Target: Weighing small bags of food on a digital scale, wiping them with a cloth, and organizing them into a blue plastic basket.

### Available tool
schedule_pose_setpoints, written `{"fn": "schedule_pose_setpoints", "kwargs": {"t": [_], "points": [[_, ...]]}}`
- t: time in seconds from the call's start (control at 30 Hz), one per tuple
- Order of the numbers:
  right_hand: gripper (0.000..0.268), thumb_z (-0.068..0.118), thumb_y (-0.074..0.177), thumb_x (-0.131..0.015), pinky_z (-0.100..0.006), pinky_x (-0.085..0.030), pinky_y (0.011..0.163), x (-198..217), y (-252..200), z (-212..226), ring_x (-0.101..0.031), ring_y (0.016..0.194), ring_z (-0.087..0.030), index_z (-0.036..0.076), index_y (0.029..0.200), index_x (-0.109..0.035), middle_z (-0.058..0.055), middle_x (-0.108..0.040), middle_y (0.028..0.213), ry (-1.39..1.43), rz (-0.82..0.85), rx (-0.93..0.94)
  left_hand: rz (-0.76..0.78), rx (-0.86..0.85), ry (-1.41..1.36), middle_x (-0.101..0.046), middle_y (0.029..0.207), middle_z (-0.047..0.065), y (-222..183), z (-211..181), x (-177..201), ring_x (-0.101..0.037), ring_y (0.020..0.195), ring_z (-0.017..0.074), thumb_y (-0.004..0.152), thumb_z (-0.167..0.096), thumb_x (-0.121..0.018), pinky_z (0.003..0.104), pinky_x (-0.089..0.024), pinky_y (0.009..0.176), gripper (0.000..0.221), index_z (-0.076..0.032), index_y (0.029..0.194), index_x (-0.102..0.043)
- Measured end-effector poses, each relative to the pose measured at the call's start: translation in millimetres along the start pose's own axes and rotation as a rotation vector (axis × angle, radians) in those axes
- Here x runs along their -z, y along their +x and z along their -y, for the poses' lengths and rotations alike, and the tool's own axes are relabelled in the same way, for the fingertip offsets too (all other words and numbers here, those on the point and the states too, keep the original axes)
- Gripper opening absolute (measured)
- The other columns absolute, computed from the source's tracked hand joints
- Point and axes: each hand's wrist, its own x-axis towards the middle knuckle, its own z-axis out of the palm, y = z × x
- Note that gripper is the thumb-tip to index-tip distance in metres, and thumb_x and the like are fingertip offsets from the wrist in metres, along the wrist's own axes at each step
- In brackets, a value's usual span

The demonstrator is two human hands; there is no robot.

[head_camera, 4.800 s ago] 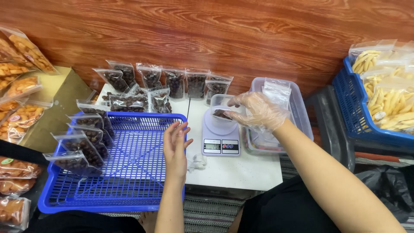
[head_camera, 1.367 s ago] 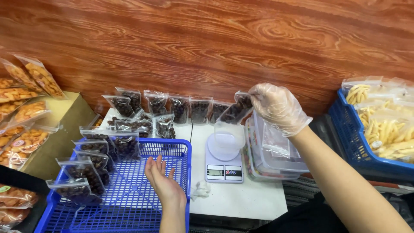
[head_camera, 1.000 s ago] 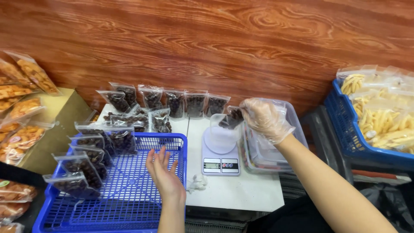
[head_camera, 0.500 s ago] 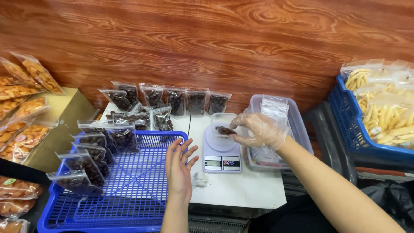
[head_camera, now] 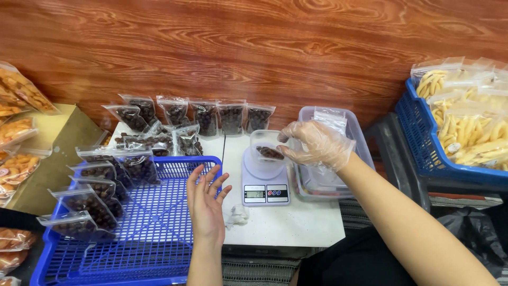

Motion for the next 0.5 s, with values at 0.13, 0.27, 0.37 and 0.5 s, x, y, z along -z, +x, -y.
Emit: {"fn": "schedule_pose_setpoints", "kwargs": {"t": [0.13, 0.27, 0.37, 0.5], "points": [[0.029, 0.036, 0.091, -0.067, -0.041, -0.056, 0.079, -1.5, 2.0, 2.2, -0.073, 0.089, -0.029, 0.01, 0.101, -0.074, -0.007, -0.077, 0.1, -0.013, 0.04, -0.02, -0.007, -0.011, -0.01, -0.066, 0.133, 0.021, 3.7, 3.1, 1.7, -0.066, 0.109, 0.0328, 0.098, -0.027, -0.047, 0.042, -0.052, 0.087, 0.038, -0.014, 0.133, -0.05], [0.032, 0.037, 0.091, -0.065, -0.042, -0.055, 0.079, -4.3, 2.0, -0.1, -0.073, 0.091, -0.03, 0.01, 0.105, -0.074, -0.007, -0.077, 0.103, -0.035, 0.065, -0.026, -0.013, -0.012, 0.017, -0.065, 0.134, 0.02, 2.7, 1.3, 0.5, -0.066, 0.11, 0.0319, 0.098, -0.028, -0.047, 0.042, -0.052, 0.088, 0.038, -0.015, 0.133, -0.05], [0.042, 0.048, 0.091, -0.065, -0.042, -0.056, 0.079, -1.9, 2.7, 8.3, -0.073, 0.091, -0.03, 0.01, 0.107, -0.073, -0.008, -0.076, 0.104, -0.023, 0.058, -0.01, -0.017, -0.018, 0.02, -0.065, 0.134, 0.019, 4.2, 2.2, -0.2, -0.066, 0.109, 0.0313, 0.098, -0.028, -0.047, 0.041, -0.052, 0.088, 0.038, -0.015, 0.133, -0.05], [0.09, 0.073, 0.085, -0.063, -0.047, -0.046, 0.104, -26.6, 3.0, 17.8, -0.059, 0.125, -0.036, 0.005, 0.142, -0.053, -0.015, -0.059, 0.143, -0.081, 0.285, -0.036, 0.01, -0.06, 0.072, -0.066, 0.134, 0.017, 6.3, 8.6, 3.3, -0.066, 0.113, 0.0303, 0.097, -0.028, -0.049, 0.041, -0.053, 0.089, 0.039, -0.015, 0.133, -0.05]]}}
